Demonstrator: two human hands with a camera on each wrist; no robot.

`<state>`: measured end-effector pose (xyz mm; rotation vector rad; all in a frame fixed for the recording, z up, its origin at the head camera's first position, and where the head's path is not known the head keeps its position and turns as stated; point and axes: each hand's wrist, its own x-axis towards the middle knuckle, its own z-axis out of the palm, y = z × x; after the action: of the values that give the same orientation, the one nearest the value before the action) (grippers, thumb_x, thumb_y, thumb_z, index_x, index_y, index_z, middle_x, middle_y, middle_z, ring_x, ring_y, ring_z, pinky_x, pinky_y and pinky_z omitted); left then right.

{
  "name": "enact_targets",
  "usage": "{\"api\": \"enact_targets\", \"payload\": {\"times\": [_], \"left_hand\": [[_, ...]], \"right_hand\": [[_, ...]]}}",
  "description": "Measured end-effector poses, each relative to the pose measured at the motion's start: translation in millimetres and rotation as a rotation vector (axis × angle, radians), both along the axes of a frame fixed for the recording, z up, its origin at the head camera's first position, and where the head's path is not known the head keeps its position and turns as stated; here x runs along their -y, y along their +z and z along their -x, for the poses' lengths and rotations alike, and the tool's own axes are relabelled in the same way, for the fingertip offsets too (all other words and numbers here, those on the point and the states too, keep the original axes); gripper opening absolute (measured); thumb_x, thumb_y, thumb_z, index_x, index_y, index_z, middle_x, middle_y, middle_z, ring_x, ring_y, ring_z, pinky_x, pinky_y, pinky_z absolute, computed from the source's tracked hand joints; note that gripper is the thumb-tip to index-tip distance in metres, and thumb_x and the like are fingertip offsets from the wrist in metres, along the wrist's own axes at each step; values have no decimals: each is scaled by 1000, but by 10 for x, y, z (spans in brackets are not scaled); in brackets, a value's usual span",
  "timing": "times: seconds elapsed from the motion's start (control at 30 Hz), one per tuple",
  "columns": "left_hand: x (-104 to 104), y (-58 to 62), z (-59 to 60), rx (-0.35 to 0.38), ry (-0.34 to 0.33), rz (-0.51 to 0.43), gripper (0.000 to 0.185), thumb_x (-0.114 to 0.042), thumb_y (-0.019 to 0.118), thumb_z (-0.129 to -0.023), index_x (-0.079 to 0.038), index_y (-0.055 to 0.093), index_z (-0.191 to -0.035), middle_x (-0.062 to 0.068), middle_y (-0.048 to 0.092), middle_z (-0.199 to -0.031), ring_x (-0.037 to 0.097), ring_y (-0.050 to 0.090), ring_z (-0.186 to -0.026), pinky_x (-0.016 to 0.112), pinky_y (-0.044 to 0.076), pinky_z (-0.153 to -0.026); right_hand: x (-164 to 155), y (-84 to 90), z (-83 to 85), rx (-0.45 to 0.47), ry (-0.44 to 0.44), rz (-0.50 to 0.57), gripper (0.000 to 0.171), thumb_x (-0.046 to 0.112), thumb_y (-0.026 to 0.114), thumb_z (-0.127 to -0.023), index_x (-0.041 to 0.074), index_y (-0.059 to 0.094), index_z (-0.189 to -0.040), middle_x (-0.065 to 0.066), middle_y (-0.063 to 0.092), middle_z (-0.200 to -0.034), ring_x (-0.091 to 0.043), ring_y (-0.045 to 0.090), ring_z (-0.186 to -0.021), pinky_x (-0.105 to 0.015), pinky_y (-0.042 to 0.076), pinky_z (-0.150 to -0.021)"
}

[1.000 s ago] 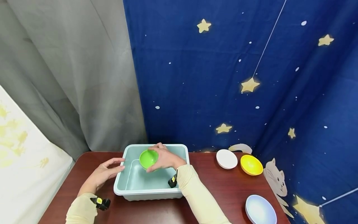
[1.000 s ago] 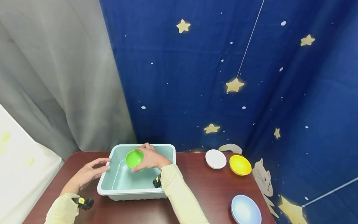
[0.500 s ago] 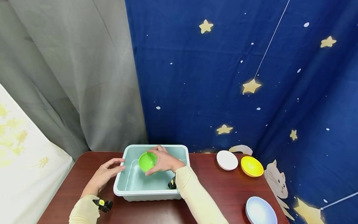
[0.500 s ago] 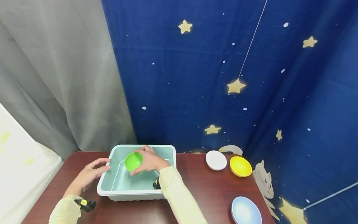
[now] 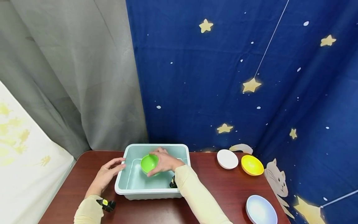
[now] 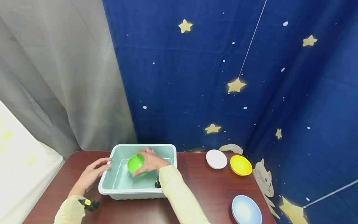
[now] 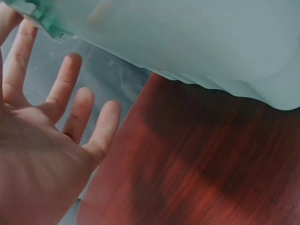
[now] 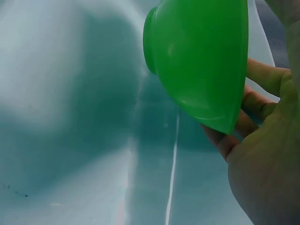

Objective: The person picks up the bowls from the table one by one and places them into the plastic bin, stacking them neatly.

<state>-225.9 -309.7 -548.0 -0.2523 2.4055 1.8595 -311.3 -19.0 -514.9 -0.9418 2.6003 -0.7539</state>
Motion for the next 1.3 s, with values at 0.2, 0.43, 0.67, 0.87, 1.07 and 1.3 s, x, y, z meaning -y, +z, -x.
{"api": "enact_targets", "payload": {"times": [0.2,0.43,0.67,0.87,1.07,1.3], "left_hand": [[-11,-26,-2,24,32,-9,60,-47,74,-92,-16,59,-140,-16,61,-120,-2,64,-101,21,54,-88],[-9,-40,-5,35,35,-40,59,-46,74,-92,-17,59,-140,-17,57,-124,-4,63,-103,21,53,-90],[8,-33,-10,-5,9,-54,56,-41,74,-93,-13,59,-140,-17,62,-118,-1,65,-102,22,55,-89],[15,-36,-23,-22,-1,-34,56,-42,73,-94,-13,59,-140,-17,61,-119,-3,63,-104,17,54,-88],[8,-47,-39,-11,-19,-21,56,-41,72,-95,-13,58,-141,-12,61,-123,-1,65,-103,21,55,-89],[9,-29,-20,-13,-25,-6,58,-42,73,-94,-14,57,-142,-9,61,-125,-2,64,-104,20,54,-89]], "right_hand": [[7,-23,-25,22,15,-43,104,52,95,-62,19,50,-151,0,46,-143,-17,42,-129,-29,44,-103],[12,-71,-20,-3,28,-129,104,50,96,-63,17,50,-150,-1,49,-142,-19,45,-125,-28,43,-103],[14,-89,-10,-23,22,-145,102,50,95,-63,16,50,-149,0,49,-143,-18,45,-121,-26,42,-103],[11,-92,-29,-19,22,-158,103,49,96,-63,17,50,-149,1,49,-145,-18,45,-119,-26,43,-100],[-6,-109,-58,-6,45,-206,102,46,96,-64,18,49,-149,2,48,-147,-15,45,-117,-24,44,-98],[-19,-119,-26,-3,72,-240,100,43,96,-66,17,48,-149,1,48,-149,-15,45,-122,-22,41,-102]]}}
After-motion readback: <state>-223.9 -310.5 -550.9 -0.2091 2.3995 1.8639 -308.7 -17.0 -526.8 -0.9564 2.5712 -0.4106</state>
